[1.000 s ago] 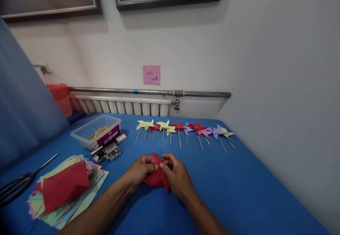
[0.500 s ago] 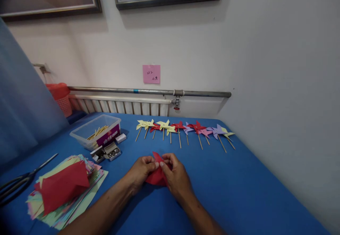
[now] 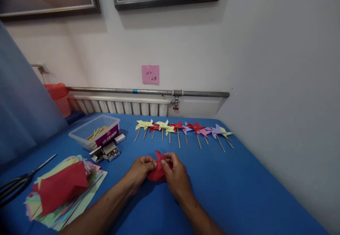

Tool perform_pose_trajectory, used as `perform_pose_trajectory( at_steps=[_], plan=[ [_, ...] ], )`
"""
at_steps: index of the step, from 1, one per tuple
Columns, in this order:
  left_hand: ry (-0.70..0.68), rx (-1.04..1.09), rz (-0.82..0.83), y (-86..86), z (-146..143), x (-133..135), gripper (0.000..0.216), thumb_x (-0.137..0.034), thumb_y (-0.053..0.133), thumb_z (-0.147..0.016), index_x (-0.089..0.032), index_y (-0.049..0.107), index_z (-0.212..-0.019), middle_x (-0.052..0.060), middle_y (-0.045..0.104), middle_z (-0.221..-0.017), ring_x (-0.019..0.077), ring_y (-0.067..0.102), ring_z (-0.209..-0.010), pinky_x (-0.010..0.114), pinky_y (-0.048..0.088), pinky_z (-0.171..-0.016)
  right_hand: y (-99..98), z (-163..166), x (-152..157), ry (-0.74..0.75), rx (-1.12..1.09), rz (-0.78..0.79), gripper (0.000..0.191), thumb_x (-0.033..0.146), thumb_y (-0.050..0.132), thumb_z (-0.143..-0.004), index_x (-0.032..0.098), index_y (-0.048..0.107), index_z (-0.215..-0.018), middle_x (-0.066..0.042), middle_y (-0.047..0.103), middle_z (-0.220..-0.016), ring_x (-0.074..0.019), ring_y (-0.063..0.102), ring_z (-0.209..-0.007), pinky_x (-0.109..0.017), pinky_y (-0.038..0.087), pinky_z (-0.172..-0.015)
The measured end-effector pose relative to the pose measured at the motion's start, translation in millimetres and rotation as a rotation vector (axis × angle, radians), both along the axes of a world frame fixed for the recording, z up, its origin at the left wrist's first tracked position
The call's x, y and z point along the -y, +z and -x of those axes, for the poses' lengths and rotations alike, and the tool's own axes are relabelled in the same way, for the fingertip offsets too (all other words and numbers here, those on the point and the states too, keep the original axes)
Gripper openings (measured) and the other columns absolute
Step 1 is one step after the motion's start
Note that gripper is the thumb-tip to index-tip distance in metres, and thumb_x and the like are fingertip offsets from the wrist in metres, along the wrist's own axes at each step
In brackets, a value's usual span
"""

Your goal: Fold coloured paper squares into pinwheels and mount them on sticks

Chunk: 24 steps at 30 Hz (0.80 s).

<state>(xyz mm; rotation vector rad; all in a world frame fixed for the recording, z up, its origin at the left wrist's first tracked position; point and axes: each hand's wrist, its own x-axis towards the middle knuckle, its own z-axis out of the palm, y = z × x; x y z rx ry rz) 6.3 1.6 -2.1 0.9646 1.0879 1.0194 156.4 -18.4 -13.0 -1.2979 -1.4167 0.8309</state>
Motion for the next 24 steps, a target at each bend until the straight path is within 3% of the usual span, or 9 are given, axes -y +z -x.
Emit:
perform_pose_trajectory(
  at_steps=[5, 13, 15, 18, 20, 24],
  plan=[
    [-0.001, 0.015, 0.004, -0.8, -1.8, 2.6, 0.022, -0.028, 0.077, -0.058, -0.015, 0.059, -0.062, -0.002, 0.056, -0.053, 0.0087, 0.044, -0.048, 0.024, 0.032, -0.052, -1.5, -0.6, 1.2, -0.033, 0.084, -0.047, 0.025, 0.044, 0.056, -0.092, 0.023, 0.064, -0.103, -0.007, 0.075, -0.095, -0.0245, 0.071, -0.087, -0.034, 0.055, -0.075],
    [-0.071, 0.065, 0.012, 0.9, 1.4, 2.5, 0.03, -0.026, 0.083, -0.053, -0.016, 0.056, -0.061, -0.002, 0.057, -0.054, 0.0083, 0.045, -0.047, 0.023, 0.032, -0.052, 4.3, 2.8, 4.9, 0.077, 0.044, -0.018, 0.025, 0.041, 0.057, -0.091, 0.021, 0.064, -0.104, -0.005, 0.073, -0.092, -0.0226, 0.069, -0.084, -0.033, 0.054, -0.075],
    [-0.08, 0.074, 0.011, 0.5, 2.2, 1.5, 0.03, -0.027, 0.083, -0.051, -0.016, 0.056, -0.061, -0.002, 0.058, -0.055, 0.0085, 0.046, -0.048, 0.023, 0.033, -0.052, 6.2, 2.1, 4.7, 0.073, 0.056, -0.038, 0.026, 0.041, 0.059, -0.09, 0.021, 0.066, -0.105, -0.006, 0.073, -0.094, -0.0235, 0.069, -0.088, -0.035, 0.054, -0.08],
    [-0.06, 0.085, 0.01, 3.8, 5.9, -0.1, 0.031, -0.029, 0.083, -0.051, -0.016, 0.056, -0.06, -0.003, 0.056, -0.052, 0.0074, 0.043, -0.045, 0.022, 0.031, -0.05, 7.4, -3.6, 0.3, 0.02, -0.025, -0.074, 0.034, 0.046, 0.059, -0.09, 0.022, 0.066, -0.112, -0.009, 0.072, -0.111, -0.0252, 0.068, -0.1, -0.039, 0.052, -0.092],
    [-0.041, 0.123, 0.013, 9.3, 10.8, -1.6, 0.029, -0.029, 0.082, -0.052, -0.015, 0.058, -0.061, -0.003, 0.057, -0.053, 0.0075, 0.045, -0.046, 0.022, 0.032, -0.05, 7.1, -8.9, -3.6, -0.012, -0.133, -0.058, 0.04, 0.05, 0.056, -0.092, 0.022, 0.063, -0.12, -0.011, 0.069, -0.121, -0.0247, 0.069, -0.098, -0.041, 0.053, -0.092],
    [-0.026, 0.225, 0.019, 20.8, 23.9, -6.2, 0.026, -0.027, 0.081, -0.051, -0.014, 0.061, -0.062, -0.001, 0.061, -0.056, 0.0098, 0.051, -0.049, 0.023, 0.038, -0.053, 7.8, -11.2, -3.4, 0.111, -0.235, 0.01, 0.049, 0.047, 0.059, -0.09, 0.023, 0.057, -0.133, -0.011, 0.069, -0.119, -0.0239, 0.071, -0.092, -0.042, 0.057, -0.087]
  ],
)
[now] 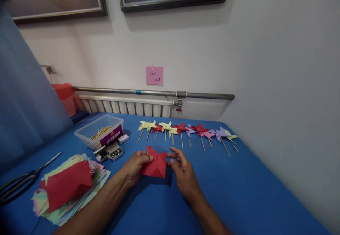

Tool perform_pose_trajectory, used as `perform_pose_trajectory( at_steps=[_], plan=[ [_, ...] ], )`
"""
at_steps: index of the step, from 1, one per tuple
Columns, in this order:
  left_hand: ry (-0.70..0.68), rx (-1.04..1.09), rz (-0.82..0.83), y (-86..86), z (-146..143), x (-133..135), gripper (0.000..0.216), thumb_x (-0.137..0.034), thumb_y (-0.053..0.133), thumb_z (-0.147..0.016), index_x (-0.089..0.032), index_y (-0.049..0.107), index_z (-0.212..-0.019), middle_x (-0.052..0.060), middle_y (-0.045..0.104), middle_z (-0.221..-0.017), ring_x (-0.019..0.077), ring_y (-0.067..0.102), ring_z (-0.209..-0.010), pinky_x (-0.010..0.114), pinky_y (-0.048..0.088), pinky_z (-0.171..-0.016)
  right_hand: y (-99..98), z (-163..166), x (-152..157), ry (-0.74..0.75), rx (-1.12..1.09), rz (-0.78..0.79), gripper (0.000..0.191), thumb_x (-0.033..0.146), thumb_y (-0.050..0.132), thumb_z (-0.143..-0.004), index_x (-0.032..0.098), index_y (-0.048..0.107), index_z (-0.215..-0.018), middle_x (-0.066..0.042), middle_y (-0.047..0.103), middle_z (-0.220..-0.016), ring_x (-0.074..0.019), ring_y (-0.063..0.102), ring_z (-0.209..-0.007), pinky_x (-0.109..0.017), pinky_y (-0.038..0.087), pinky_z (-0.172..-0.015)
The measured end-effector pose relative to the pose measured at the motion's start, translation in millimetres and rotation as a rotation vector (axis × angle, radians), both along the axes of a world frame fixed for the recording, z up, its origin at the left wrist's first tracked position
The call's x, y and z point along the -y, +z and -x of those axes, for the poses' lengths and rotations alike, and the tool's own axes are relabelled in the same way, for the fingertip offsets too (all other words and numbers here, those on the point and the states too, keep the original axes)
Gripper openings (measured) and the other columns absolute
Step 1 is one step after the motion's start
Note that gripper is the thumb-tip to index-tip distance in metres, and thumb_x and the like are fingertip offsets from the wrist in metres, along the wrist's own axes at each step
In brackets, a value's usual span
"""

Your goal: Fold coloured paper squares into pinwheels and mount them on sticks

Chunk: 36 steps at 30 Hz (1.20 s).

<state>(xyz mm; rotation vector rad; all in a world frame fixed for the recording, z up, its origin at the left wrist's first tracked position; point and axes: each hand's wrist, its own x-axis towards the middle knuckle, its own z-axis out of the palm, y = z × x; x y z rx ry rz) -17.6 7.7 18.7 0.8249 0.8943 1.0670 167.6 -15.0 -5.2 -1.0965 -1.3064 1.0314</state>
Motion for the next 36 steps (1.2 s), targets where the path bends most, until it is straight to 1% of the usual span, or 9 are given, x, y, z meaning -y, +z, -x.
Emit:
perform_pose_trajectory(
  at_steps=[3, 6, 9, 14, 19, 25, 31, 33, 36],
  plan=[
    [-0.002, 0.025, 0.007, 1.3, 7.0, -3.8, 0.026, -0.025, 0.081, -0.053, -0.015, 0.058, -0.059, -0.001, 0.06, -0.054, 0.0104, 0.051, -0.048, 0.024, 0.039, -0.052, 3.9, 6.6, 8.4, 0.149, 0.066, 0.009, 0.046, 0.042, 0.062, -0.09, 0.026, 0.06, -0.133, -0.01, 0.07, -0.119, -0.0244, 0.069, -0.098, -0.041, 0.056, -0.089],
    [-0.002, -0.009, 0.004, -3.4, 8.1, -5.9, 0.025, -0.023, 0.079, -0.054, -0.016, 0.056, -0.06, -0.001, 0.059, -0.055, 0.0102, 0.051, -0.048, 0.024, 0.038, -0.052, 9.4, 11.7, 15.7, 0.22, 0.155, -0.015, 0.035, 0.039, 0.063, -0.089, 0.027, 0.069, -0.122, -0.006, 0.073, -0.11, -0.0257, 0.068, -0.101, -0.04, 0.054, -0.092],
    [0.034, -0.107, -0.004, -8.4, 5.0, -6.3, 0.027, -0.022, 0.079, -0.052, -0.017, 0.053, -0.059, -0.003, 0.056, -0.053, 0.009, 0.046, -0.046, 0.023, 0.034, -0.05, 14.1, 10.3, 17.0, 0.207, 0.253, -0.062, 0.027, 0.036, 0.06, -0.09, 0.028, 0.074, -0.111, -0.003, 0.073, -0.099, -0.0247, 0.067, -0.096, -0.036, 0.053, -0.086],
    [0.048, -0.249, -0.067, -11.9, -0.8, -6.1, 0.029, -0.028, 0.079, -0.053, -0.018, 0.052, -0.059, -0.004, 0.054, -0.052, 0.0084, 0.043, -0.045, 0.024, 0.031, -0.048, 14.3, 5.9, 12.8, 0.204, 0.384, -0.159, 0.025, 0.04, 0.057, -0.094, 0.026, 0.076, -0.1, -0.003, 0.072, -0.093, -0.0216, 0.064, -0.085, -0.032, 0.049, -0.08],
    [0.026, -0.268, -0.093, -15.7, -6.5, -4.5, 0.029, -0.028, 0.079, -0.055, -0.018, 0.052, -0.059, -0.003, 0.054, -0.053, 0.0085, 0.044, -0.046, 0.024, 0.032, -0.049, 5.4, 12.0, 11.2, 0.13, 0.359, -0.109, 0.033, 0.049, 0.056, -0.093, 0.023, 0.07, -0.08, 0.0, 0.065, -0.074, -0.019, 0.057, -0.071, -0.029, 0.047, -0.07],
    [0.016, -0.235, -0.069, -19.3, -10.5, -2.4, 0.03, -0.027, 0.079, -0.054, -0.018, 0.052, -0.061, -0.003, 0.056, -0.055, 0.0084, 0.045, -0.047, 0.023, 0.033, -0.05, 0.4, 15.7, 11.2, 0.098, 0.264, -0.057, 0.029, 0.049, 0.059, -0.091, 0.022, 0.066, -0.081, 0.002, 0.061, -0.073, -0.0165, 0.053, -0.067, -0.026, 0.043, -0.064],
    [0.05, -0.19, 0.002, -18.2, -8.4, -3.4, 0.032, -0.025, 0.078, -0.054, -0.02, 0.048, -0.062, -0.006, 0.053, -0.051, 0.0078, 0.042, -0.045, 0.022, 0.03, -0.047, 3.4, 13.9, 11.1, 0.064, 0.26, -0.087, 0.029, 0.048, 0.049, -0.097, 0.023, 0.064, -0.093, 0.0, 0.066, -0.08, -0.019, 0.061, -0.075, -0.028, 0.047, -0.072],
    [0.053, -0.178, 0.01, -19.6, -8.5, -4.2, 0.031, -0.024, 0.078, -0.053, -0.02, 0.049, -0.062, -0.005, 0.054, -0.051, 0.008, 0.043, -0.045, 0.022, 0.031, -0.048, 3.5, 14.2, 10.8, 0.079, 0.241, -0.087, 0.028, 0.047, 0.051, -0.097, 0.023, 0.064, -0.09, 0.0, 0.066, -0.081, -0.0191, 0.061, -0.077, -0.029, 0.047, -0.074],
    [0.022, -0.189, -0.02, -23.3, -10.0, -4.6, 0.026, -0.023, 0.077, -0.054, -0.018, 0.052, -0.061, -0.003, 0.056, -0.053, 0.0086, 0.045, -0.045, 0.023, 0.033, -0.048, 1.5, 16.4, 10.2, 0.067, 0.211, -0.067, 0.028, 0.047, 0.057, -0.093, 0.023, 0.063, -0.082, 0.002, 0.06, -0.073, -0.0168, 0.055, -0.067, -0.027, 0.044, -0.066]
  ],
)
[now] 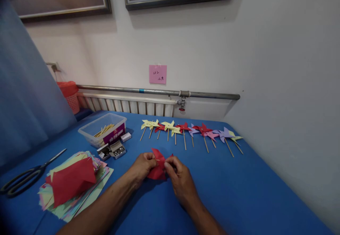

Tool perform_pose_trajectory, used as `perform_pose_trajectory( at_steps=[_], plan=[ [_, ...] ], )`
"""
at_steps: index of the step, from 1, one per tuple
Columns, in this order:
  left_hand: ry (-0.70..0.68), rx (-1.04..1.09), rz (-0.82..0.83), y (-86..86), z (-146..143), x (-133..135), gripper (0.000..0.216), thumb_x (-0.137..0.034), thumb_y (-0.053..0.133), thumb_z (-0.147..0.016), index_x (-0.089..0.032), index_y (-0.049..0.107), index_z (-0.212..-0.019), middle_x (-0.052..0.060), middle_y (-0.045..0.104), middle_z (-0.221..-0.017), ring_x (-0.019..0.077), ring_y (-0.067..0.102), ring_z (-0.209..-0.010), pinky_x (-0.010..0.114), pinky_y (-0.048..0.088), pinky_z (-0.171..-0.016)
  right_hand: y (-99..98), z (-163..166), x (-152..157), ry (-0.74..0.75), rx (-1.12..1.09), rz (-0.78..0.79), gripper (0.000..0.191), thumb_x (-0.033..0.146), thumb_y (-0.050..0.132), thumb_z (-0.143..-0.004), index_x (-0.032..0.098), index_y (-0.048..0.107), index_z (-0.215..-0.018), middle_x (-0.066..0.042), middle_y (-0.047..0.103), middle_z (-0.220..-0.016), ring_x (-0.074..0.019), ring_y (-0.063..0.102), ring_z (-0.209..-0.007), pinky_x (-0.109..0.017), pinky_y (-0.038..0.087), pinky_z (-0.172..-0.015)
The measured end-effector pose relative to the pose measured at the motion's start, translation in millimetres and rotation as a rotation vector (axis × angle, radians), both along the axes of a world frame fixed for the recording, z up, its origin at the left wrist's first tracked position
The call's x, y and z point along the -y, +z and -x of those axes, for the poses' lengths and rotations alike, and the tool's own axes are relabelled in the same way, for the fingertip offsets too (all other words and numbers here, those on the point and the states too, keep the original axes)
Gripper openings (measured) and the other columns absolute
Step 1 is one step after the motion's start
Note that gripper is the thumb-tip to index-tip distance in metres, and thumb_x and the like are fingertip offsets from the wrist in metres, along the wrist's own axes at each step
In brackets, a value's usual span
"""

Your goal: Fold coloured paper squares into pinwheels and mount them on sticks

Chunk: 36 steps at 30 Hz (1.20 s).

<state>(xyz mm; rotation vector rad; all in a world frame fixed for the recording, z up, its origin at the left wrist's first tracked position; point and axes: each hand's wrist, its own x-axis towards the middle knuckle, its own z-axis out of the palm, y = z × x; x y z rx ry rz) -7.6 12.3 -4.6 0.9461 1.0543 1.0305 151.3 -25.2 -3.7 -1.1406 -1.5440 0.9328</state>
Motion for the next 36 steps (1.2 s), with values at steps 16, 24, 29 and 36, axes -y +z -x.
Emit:
perform_pose_trajectory(
  at_steps=[16, 24, 29, 36],
  plan=[
    [-0.014, 0.037, 0.013, 6.1, -6.9, 7.3, 0.027, -0.029, 0.077, -0.051, -0.018, 0.054, -0.059, -0.004, 0.052, -0.049, 0.0077, 0.041, -0.044, 0.022, 0.029, -0.048, -20.1, 15.0, -11.0, -0.217, -0.16, 0.051, 0.023, 0.043, 0.067, -0.078, 0.023, 0.059, -0.085, 0.002, 0.06, -0.07, -0.0168, 0.054, -0.061, -0.027, 0.044, -0.055],
    [-0.057, 0.116, -0.019, 14.1, -3.8, 11.8, 0.03, -0.038, 0.075, -0.06, -0.018, 0.053, -0.056, -0.004, 0.048, -0.05, 0.0075, 0.037, -0.046, 0.023, 0.028, -0.049, -23.1, 7.4, -12.9, -0.211, -0.084, 0.001, 0.02, 0.041, 0.062, -0.082, 0.023, 0.059, -0.091, 0.0, 0.065, -0.08, -0.0179, 0.058, -0.069, -0.028, 0.046, -0.061],
    [-0.057, 0.121, 0.002, 17.3, -3.8, 13.3, 0.031, -0.032, 0.086, -0.052, -0.015, 0.06, -0.058, -0.001, 0.059, -0.055, 0.0099, 0.049, -0.049, 0.024, 0.036, -0.053, -17.5, 7.8, -9.9, -0.167, -0.058, 0.02, 0.016, 0.038, 0.059, -0.084, 0.023, 0.059, -0.091, 0.001, 0.063, -0.079, -0.0175, 0.057, -0.069, -0.028, 0.047, -0.063],
    [0.015, 0.099, 0.035, 8.0, -0.4, 5.2, 0.028, -0.027, 0.085, -0.049, -0.015, 0.063, -0.061, 0.0, 0.062, -0.054, 0.011, 0.051, -0.047, 0.024, 0.04, -0.051, -14.6, 10.4, -6.5, -0.04, -0.172, 0.075, 0.034, 0.039, 0.06, -0.087, 0.024, 0.058, -0.117, 0.001, 0.063, -0.084, -0.0177, 0.059, -0.071, -0.029, 0.048, -0.066]
  ],
)
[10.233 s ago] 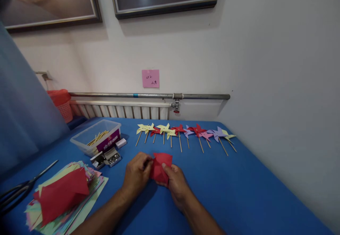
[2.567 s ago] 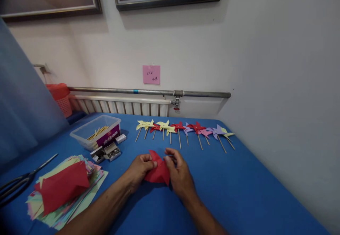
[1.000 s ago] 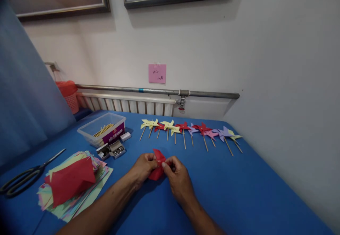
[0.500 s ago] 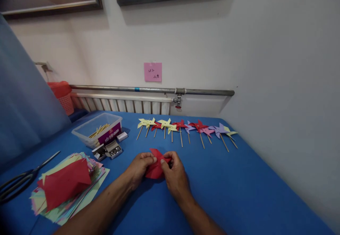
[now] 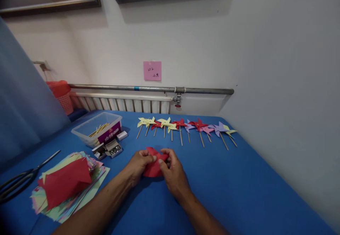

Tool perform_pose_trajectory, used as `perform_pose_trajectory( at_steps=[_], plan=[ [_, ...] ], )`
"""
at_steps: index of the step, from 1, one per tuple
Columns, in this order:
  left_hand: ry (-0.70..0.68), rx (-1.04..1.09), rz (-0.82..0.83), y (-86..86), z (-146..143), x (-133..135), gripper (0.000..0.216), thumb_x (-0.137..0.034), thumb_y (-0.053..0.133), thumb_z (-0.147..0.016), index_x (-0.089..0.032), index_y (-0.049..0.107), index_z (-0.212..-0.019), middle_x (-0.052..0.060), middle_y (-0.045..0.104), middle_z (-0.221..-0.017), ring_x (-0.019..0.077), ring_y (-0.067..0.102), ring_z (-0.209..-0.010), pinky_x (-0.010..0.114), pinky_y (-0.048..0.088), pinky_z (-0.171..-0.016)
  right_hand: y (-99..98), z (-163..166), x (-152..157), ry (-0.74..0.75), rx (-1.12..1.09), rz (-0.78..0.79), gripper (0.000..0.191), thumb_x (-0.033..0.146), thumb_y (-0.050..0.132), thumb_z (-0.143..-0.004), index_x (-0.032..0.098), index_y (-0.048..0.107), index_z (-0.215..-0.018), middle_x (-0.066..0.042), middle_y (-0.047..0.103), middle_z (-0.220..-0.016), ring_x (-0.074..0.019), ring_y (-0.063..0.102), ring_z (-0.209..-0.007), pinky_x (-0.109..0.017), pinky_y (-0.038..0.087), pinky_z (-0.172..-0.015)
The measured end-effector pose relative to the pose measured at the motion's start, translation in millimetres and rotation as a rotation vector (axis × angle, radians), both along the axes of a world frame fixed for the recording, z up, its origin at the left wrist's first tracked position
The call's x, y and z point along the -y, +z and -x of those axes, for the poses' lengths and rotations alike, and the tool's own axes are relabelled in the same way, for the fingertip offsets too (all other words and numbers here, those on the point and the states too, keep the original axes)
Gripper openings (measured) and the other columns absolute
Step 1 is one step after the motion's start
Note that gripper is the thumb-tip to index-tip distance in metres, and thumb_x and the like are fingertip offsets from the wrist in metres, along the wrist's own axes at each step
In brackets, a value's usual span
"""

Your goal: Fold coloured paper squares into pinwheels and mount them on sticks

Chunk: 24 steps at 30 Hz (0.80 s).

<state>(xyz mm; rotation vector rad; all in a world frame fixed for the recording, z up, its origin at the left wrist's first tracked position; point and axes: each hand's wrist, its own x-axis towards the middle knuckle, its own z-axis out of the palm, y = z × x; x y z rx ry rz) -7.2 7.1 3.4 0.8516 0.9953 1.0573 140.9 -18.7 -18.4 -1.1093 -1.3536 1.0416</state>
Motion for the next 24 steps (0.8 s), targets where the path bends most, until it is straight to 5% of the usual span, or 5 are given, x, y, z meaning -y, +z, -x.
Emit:
perform_pose_trajectory(
  at_steps=[3, 8, 12, 18, 24],
  plan=[
    [0.07, 0.027, 0.011, -2.0, 1.7, -3.1, 0.029, -0.028, 0.085, -0.051, -0.016, 0.061, -0.064, 0.0, 0.062, -0.055, 0.0118, 0.053, -0.048, 0.025, 0.042, -0.053, -0.7, 0.1, 0.0, 0.049, -0.062, 0.015, 0.054, 0.04, 0.06, -0.089, 0.024, 0.047, -0.14, 0.002, 0.062, -0.081, -0.0175, 0.06, -0.072, -0.03, 0.049, -0.068],
    [0.242, 0.115, 0.028, -1.2, 3.0, -7.0, 0.033, -0.026, 0.087, -0.054, -0.017, 0.056, -0.065, -0.003, 0.059, -0.054, 0.0108, 0.051, -0.047, 0.024, 0.041, -0.051, -1.7, 3.6, 4.9, 0.035, -0.071, 0.038, 0.072, 0.037, 0.066, -0.086, 0.026, 0.038, -0.151, 0.002, 0.063, -0.084, -0.0169, 0.063, -0.072, -0.033, 0.052, -0.071],
    [0.39, 0.217, 0.059, 1.1, 5.0, -9.3, 0.038, -0.022, 0.087, -0.055, -0.019, 0.05, -0.063, -0.005, 0.055, -0.053, 0.01, 0.051, -0.048, 0.023, 0.041, -0.052, -7.1, 13.7, 16.2, 0.017, -0.024, -0.013, 0.059, 0.033, 0.067, -0.085, 0.026, 0.05, -0.142, -0.001, 0.066, -0.092, -0.0184, 0.066, -0.081, -0.034, 0.054, -0.078],
    [0.43, 0.28, 0.035, 1.0, -1.3, -5.1, 0.041, -0.022, 0.085, -0.057, -0.02, 0.044, -0.059, -0.007, 0.05, -0.05, 0.0085, 0.047, -0.047, 0.023, 0.04, -0.052, -9.9, 21.9, 21.4, 0.035, 0.207, -0.128, 0.042, 0.026, 0.06, -0.088, 0.029, 0.062, -0.13, -0.006, 0.068, -0.117, -0.0223, 0.067, -0.1, -0.041, 0.053, -0.095],
    [0.423, 0.33, 0.019, -3.2, -12.9, 0.4, 0.041, -0.024, 0.086, -0.054, -0.019, 0.045, -0.059, -0.007, 0.049, -0.052, 0.007, 0.046, -0.048, 0.022, 0.04, -0.053, -2.0, 16.4, 18.0, -0.089, 0.342, -0.233, 0.032, 0.029, 0.06, -0.091, 0.03, 0.069, -0.121, -0.007, 0.069, -0.111, -0.0252, 0.066, -0.103, -0.043, 0.053, -0.094]
  ],
)
